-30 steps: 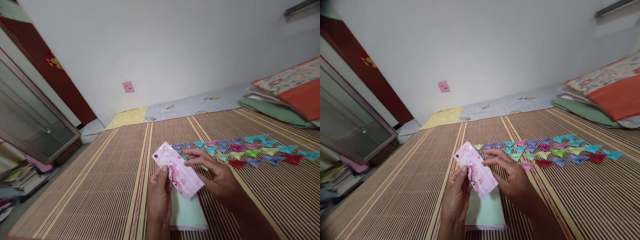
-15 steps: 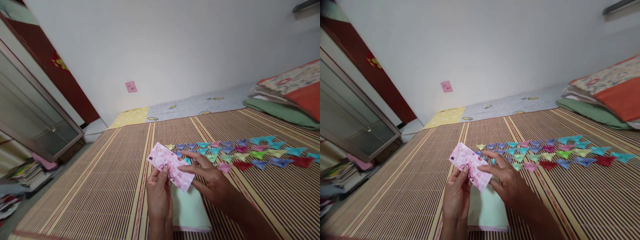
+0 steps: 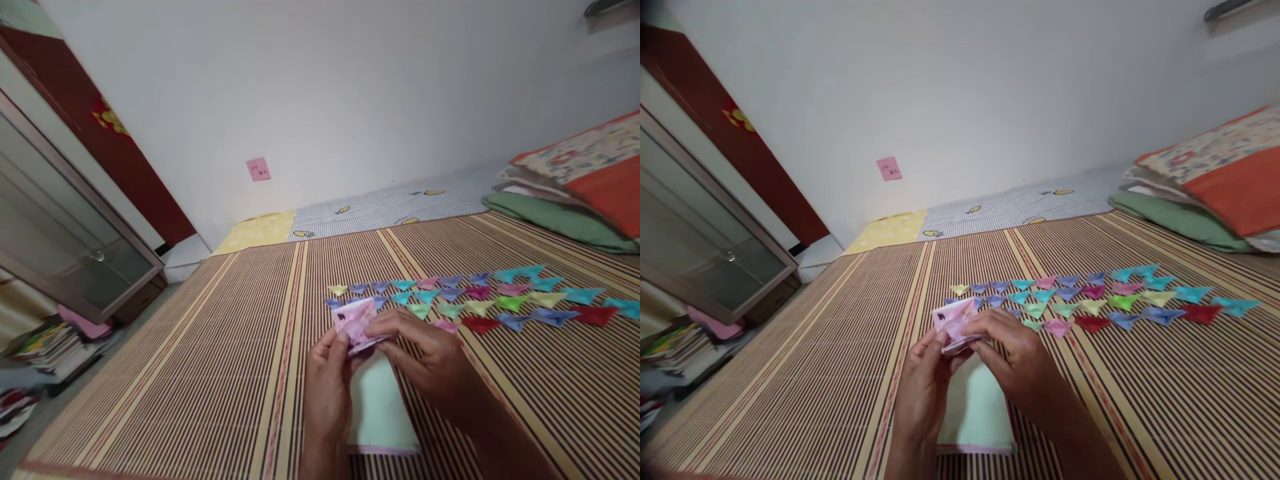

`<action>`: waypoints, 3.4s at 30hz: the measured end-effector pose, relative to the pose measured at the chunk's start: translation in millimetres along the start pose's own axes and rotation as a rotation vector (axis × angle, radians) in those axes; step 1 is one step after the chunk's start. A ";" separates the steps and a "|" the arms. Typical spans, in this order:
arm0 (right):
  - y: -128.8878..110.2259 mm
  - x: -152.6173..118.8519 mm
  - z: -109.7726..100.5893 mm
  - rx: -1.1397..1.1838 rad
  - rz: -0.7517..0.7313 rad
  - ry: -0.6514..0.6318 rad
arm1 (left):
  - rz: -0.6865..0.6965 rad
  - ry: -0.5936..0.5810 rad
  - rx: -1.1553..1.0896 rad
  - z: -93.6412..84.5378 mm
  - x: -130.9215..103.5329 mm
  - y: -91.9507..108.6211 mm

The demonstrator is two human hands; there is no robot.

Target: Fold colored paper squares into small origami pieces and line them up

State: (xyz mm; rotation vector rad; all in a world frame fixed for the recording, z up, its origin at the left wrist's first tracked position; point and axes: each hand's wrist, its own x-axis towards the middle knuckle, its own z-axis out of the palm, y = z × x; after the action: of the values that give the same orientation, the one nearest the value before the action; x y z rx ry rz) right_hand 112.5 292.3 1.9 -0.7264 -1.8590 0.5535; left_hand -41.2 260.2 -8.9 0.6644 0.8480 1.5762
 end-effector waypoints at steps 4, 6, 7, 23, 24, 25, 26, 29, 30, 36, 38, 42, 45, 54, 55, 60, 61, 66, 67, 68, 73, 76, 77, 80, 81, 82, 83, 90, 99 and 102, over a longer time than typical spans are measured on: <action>3.7 -2.5 5.2 -0.119 0.170 0.123 | -0.003 -0.067 -0.009 4.1 -4.7 0.6; 3.9 -2.3 7.5 -0.138 0.205 0.167 | -0.008 -0.045 0.016 5.0 -4.7 -0.9; 3.9 -1.9 8.4 -0.142 0.214 0.188 | -0.012 -0.018 0.021 5.5 -4.1 -2.0; 12.5 -0.4 6.3 0.192 0.439 0.117 | -0.030 0.013 0.218 2.2 -1.5 -3.6; 13.4 -0.7 5.2 0.170 0.438 0.110 | -0.045 0.013 0.178 1.4 -0.9 -3.2; 14.2 -1.0 4.1 0.154 0.432 0.102 | -0.071 0.008 0.128 0.7 -0.2 -3.0; 14.8 -1.1 3.1 0.146 0.422 0.095 | -0.107 -0.007 0.083 0.0 0.6 -3.1; 14.4 -0.5 1.7 0.123 0.377 0.089 | -0.228 -0.119 0.018 -2.0 2.1 -4.6; 13.8 -0.1 1.6 0.112 0.357 0.096 | -0.260 -0.159 0.005 -2.6 2.3 -5.2; 11.7 0.7 -0.1 0.076 0.246 0.157 | -0.272 -0.225 -0.055 -4.5 2.6 -6.3; 11.8 0.7 -1.0 0.109 0.202 0.115 | -0.271 -0.229 -0.038 -4.2 2.6 -6.5; 12.0 0.1 -0.9 0.102 0.170 0.079 | -0.281 -0.151 -0.009 0.4 2.1 -7.0; 11.6 -0.9 -1.3 0.033 0.151 0.132 | -0.204 0.019 -0.054 5.1 2.2 -5.2; 9.8 -1.7 0.0 -0.067 -0.006 -0.093 | -0.027 0.137 -0.129 7.0 1.3 4.0; 10.0 -1.6 0.9 -0.057 0.005 -0.097 | -0.019 0.125 -0.136 7.3 0.8 4.1; 13.1 -1.0 4.7 -0.006 0.041 -0.090 | 0.020 0.140 -0.168 6.1 -0.6 4.3; 13.9 -0.9 5.7 0.000 0.048 -0.074 | 0.024 0.141 -0.167 5.4 -0.5 4.0; 13.6 -0.2 11.8 0.003 0.078 0.060 | 0.020 0.072 -0.073 3.3 -0.2 0.2; 12.6 0.0 12.7 0.006 0.084 0.078 | 0.025 0.063 -0.058 3.3 -0.4 -0.6; 11.5 0.2 13.6 0.011 0.097 0.092 | 0.030 0.056 -0.045 3.4 -0.7 -1.3; 8.9 0.1 16.5 0.026 0.228 0.105 | 0.031 0.024 0.002 3.8 -1.3 -3.9; 10.5 -1.1 18.5 0.036 0.295 0.111 | 0.019 0.061 -0.048 4.7 -0.9 -4.6; 11.1 -1.4 19.2 0.041 0.314 0.118 | 0.012 0.078 -0.070 5.3 -0.7 -4.5; 12.0 -1.8 20.8 0.046 0.348 0.143 | -0.021 0.122 -0.143 7.8 -0.2 -3.1; 11.9 -1.7 21.0 0.047 0.352 0.147 | -0.036 0.135 -0.173 8.6 0.0 -2.4; 11.7 -1.6 21.2 0.053 0.352 0.152 | -0.051 0.147 -0.205 9.5 0.2 -1.6; 11.4 -1.4 21.2 0.063 0.352 0.154 | -0.063 0.158 -0.238 10.4 0.4 -1.0; 11.1 0.3 20.7 0.155 0.359 0.142 | -0.100 0.314 -0.383 15.5 1.5 1.4; 12.0 -0.9 12.2 0.239 0.389 0.023 | -0.062 0.409 -0.418 15.2 2.7 3.6; 14.2 -1.4 12.2 0.347 0.408 0.043 | -0.067 0.443 -0.440 17.0 3.4 3.6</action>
State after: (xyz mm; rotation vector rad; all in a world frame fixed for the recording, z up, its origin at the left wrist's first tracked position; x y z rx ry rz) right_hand 104.9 300.8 -13.0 -0.8747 -1.5230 1.0830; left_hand -30.2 266.0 3.7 -0.0323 0.7892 1.8002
